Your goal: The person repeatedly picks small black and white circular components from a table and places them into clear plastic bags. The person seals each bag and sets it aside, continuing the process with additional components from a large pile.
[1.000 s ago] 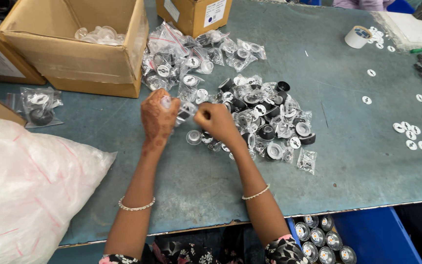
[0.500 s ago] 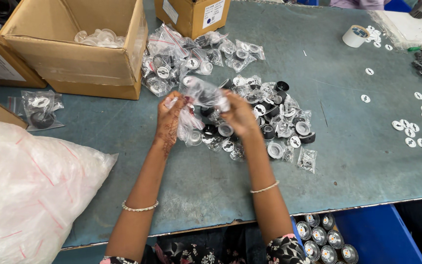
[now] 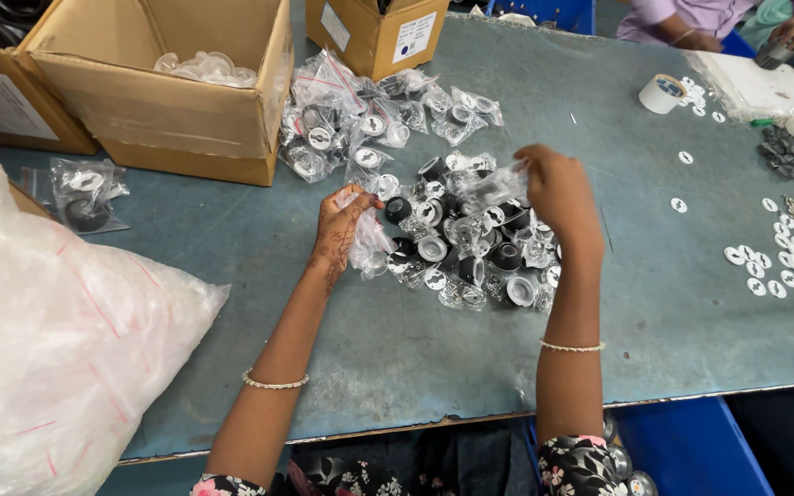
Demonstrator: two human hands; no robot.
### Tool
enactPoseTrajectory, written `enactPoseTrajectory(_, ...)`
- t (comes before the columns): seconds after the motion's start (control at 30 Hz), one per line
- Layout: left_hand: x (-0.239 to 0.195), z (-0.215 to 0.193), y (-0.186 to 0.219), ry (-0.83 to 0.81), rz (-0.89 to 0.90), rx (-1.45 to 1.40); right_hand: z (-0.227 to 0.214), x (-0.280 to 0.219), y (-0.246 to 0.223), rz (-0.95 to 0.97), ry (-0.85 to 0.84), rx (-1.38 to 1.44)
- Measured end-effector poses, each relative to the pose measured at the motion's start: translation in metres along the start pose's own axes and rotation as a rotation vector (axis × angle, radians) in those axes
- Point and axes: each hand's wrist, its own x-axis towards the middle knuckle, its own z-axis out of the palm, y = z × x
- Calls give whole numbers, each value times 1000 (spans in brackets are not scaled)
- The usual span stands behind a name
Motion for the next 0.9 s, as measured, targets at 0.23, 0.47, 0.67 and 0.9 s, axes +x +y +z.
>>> enactPoseTrajectory(0.23, 5, -4, -10, -20, 27, 146, -23, 6, -20, -32, 99, -75)
enactPoseTrajectory(0.47, 10, -5, -18, -75, -36, 168, -34, 4, -14, -87, 147, -70)
enactPoseTrajectory(0.67, 0, 0, -12, -57, -138, 232, -43, -3, -11, 14, 37, -245)
enactPoseTrajectory(0.9, -11, 20, 10, -117, -174, 90, -19, -2, -57, -15, 283, 202)
